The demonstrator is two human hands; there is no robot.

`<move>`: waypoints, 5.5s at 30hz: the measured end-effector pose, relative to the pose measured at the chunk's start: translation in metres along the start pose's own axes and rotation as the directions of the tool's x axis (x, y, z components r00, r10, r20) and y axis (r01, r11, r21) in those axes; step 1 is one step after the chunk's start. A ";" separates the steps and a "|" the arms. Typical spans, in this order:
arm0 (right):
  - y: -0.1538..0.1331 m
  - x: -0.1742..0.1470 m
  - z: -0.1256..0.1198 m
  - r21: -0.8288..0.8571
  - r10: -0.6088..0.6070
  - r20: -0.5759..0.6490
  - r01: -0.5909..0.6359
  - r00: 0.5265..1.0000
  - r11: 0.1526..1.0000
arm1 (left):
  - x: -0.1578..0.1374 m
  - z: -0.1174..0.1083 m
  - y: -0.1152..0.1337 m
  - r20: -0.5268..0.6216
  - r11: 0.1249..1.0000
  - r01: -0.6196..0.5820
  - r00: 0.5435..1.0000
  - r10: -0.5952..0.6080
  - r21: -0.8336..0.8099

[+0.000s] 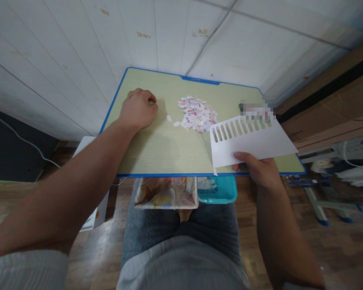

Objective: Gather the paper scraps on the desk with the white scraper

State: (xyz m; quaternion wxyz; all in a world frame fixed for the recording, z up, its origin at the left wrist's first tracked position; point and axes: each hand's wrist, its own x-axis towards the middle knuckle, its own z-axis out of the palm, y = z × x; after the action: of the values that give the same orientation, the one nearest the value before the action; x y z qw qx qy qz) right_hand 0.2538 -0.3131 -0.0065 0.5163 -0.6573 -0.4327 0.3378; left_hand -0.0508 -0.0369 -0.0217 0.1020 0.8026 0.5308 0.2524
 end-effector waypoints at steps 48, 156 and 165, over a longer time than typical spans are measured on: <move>-0.003 0.032 0.046 -0.242 -0.112 -0.049 0.097 0.992 0.965 | 0.006 0.009 -0.003 -0.038 0.992 0.030 0.999 -0.035 -0.119; 0.005 0.027 0.055 0.098 -0.210 -0.377 0.264 0.902 0.960 | 0.000 -0.004 0.006 0.017 0.997 0.043 0.999 -0.042 -0.067; -0.003 0.045 0.065 -0.191 -0.178 -0.128 0.152 0.976 0.970 | -0.001 -0.004 0.010 0.005 0.996 0.068 0.998 -0.067 -0.054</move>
State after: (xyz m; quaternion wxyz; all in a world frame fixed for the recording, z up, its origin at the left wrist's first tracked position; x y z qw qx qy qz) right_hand 0.2131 -0.2462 -0.0185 0.5112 -0.6856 -0.4761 0.2048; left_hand -0.0454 -0.0422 -0.0138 0.1331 0.7816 0.5504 0.2617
